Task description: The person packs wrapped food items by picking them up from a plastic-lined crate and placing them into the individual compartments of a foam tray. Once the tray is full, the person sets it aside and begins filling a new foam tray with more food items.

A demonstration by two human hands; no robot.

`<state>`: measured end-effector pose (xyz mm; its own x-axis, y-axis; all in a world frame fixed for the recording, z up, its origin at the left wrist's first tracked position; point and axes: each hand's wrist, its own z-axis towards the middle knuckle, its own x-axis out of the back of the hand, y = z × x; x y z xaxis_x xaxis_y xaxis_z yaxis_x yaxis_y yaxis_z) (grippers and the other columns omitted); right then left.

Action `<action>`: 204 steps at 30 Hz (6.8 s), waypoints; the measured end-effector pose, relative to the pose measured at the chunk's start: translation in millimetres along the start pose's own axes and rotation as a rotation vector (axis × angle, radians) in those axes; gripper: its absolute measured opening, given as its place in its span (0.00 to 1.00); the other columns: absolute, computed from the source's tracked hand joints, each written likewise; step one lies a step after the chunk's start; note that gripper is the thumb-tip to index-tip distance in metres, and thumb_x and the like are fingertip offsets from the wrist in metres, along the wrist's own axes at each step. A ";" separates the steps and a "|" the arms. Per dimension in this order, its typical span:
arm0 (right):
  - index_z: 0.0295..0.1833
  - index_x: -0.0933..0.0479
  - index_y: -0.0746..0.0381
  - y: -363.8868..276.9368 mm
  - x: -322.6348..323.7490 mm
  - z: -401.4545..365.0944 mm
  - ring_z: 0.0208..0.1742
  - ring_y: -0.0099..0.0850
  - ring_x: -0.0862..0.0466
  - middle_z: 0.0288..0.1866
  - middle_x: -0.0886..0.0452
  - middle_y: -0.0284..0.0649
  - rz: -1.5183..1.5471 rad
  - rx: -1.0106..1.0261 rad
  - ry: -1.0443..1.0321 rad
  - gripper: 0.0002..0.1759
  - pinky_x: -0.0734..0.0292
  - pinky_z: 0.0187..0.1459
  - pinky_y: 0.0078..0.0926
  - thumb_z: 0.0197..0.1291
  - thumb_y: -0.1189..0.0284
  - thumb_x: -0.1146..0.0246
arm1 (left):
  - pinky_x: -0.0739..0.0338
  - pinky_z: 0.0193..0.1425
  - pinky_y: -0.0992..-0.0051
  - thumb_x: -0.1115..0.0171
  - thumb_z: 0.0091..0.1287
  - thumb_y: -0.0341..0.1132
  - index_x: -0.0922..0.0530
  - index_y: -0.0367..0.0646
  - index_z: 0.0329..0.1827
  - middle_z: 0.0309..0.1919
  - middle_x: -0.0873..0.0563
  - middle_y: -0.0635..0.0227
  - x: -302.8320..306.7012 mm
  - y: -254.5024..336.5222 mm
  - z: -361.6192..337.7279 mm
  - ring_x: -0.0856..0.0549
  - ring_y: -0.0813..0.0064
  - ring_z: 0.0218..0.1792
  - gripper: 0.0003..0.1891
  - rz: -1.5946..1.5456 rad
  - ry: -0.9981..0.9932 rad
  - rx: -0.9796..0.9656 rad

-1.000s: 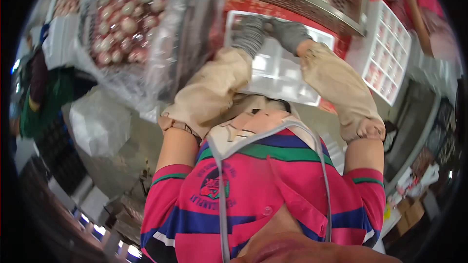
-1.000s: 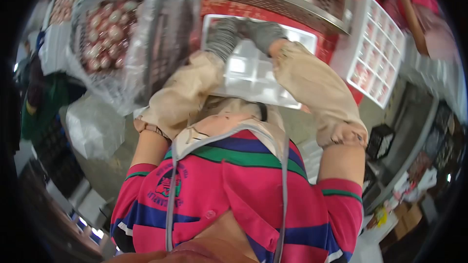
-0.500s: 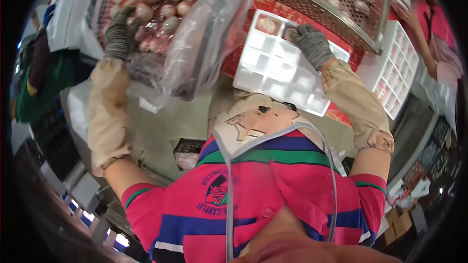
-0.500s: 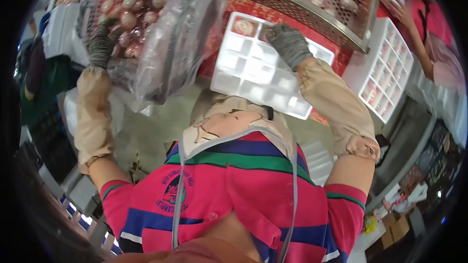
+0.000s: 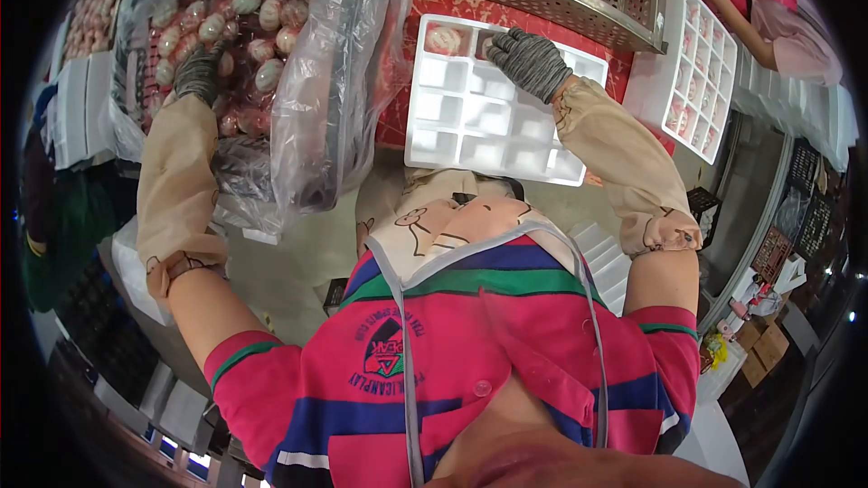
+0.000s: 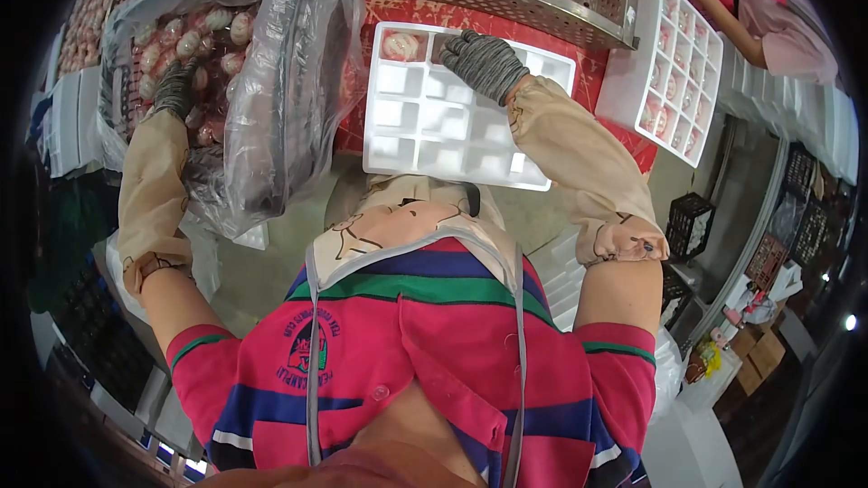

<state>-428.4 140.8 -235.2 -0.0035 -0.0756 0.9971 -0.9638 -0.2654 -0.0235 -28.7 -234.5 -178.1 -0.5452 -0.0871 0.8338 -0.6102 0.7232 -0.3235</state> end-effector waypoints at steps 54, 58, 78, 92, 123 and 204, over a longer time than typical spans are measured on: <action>0.39 0.21 0.56 -51.2 -30.4 -54.0 0.39 0.39 0.18 0.38 0.20 0.39 0.302 -0.485 0.635 0.08 0.21 0.35 0.34 0.50 0.72 0.33 | 0.32 0.60 0.58 0.23 0.39 0.50 0.25 0.39 0.55 0.50 0.20 0.52 4.7 372.0 -108.3 0.22 0.53 0.52 0.39 -0.836 0.578 -0.294; 0.48 0.21 0.58 -46.4 -24.4 -57.4 0.50 0.40 0.21 0.48 0.20 0.40 0.257 -0.325 0.415 0.18 0.24 0.49 0.37 0.49 0.70 0.36 | 0.32 0.59 0.58 0.24 0.39 0.51 0.25 0.40 0.52 0.48 0.20 0.54 1.8 374.9 -105.3 0.21 0.53 0.49 0.37 -0.819 0.614 -0.285; 0.42 0.19 0.55 -0.6 19.8 25.4 0.36 0.50 0.19 0.32 0.19 0.51 0.359 -0.481 -0.425 0.20 0.25 0.40 0.43 0.59 0.52 0.45 | 0.31 0.47 0.59 0.28 0.38 0.52 0.23 0.48 0.38 0.34 0.19 0.64 14.7 380.4 -116.5 0.19 0.59 0.38 0.26 -0.764 0.565 -0.284; 0.42 0.19 0.60 0.3 21.5 23.1 0.38 0.47 0.15 0.34 0.16 0.50 0.130 -0.299 -0.437 0.13 0.22 0.37 0.45 0.58 0.65 0.42 | 0.31 0.52 0.59 0.26 0.39 0.50 0.24 0.42 0.46 0.39 0.18 0.59 15.2 374.4 -117.3 0.20 0.58 0.44 0.32 -0.843 0.548 -0.305; 0.52 0.22 0.65 18.1 -5.1 -106.0 0.39 0.42 0.16 0.46 0.18 0.50 0.921 -0.872 0.573 0.24 0.21 0.45 0.34 0.62 0.56 0.41 | 0.21 0.47 0.57 0.35 0.55 0.48 0.27 0.49 0.55 0.43 0.16 0.59 145.2 498.9 -39.8 0.15 0.58 0.47 0.26 -0.387 0.291 -0.207; 0.48 0.22 0.64 49.1 2.7 -159.3 0.33 0.26 0.17 0.35 0.16 0.38 1.479 -0.898 0.433 0.15 0.21 0.36 0.23 0.61 0.66 0.36 | 0.20 0.50 0.76 0.26 0.52 0.27 0.30 0.42 0.56 0.46 0.20 0.63 119.8 500.1 -38.0 0.19 0.73 0.47 0.29 -1.985 -0.153 -0.427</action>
<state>-518.2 280.7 -222.2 -0.8368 0.5312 0.1330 0.0724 0.3481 -0.9347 -377.3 142.8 -223.1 0.5186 -0.8291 -0.2088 -0.1718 -0.3403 0.9245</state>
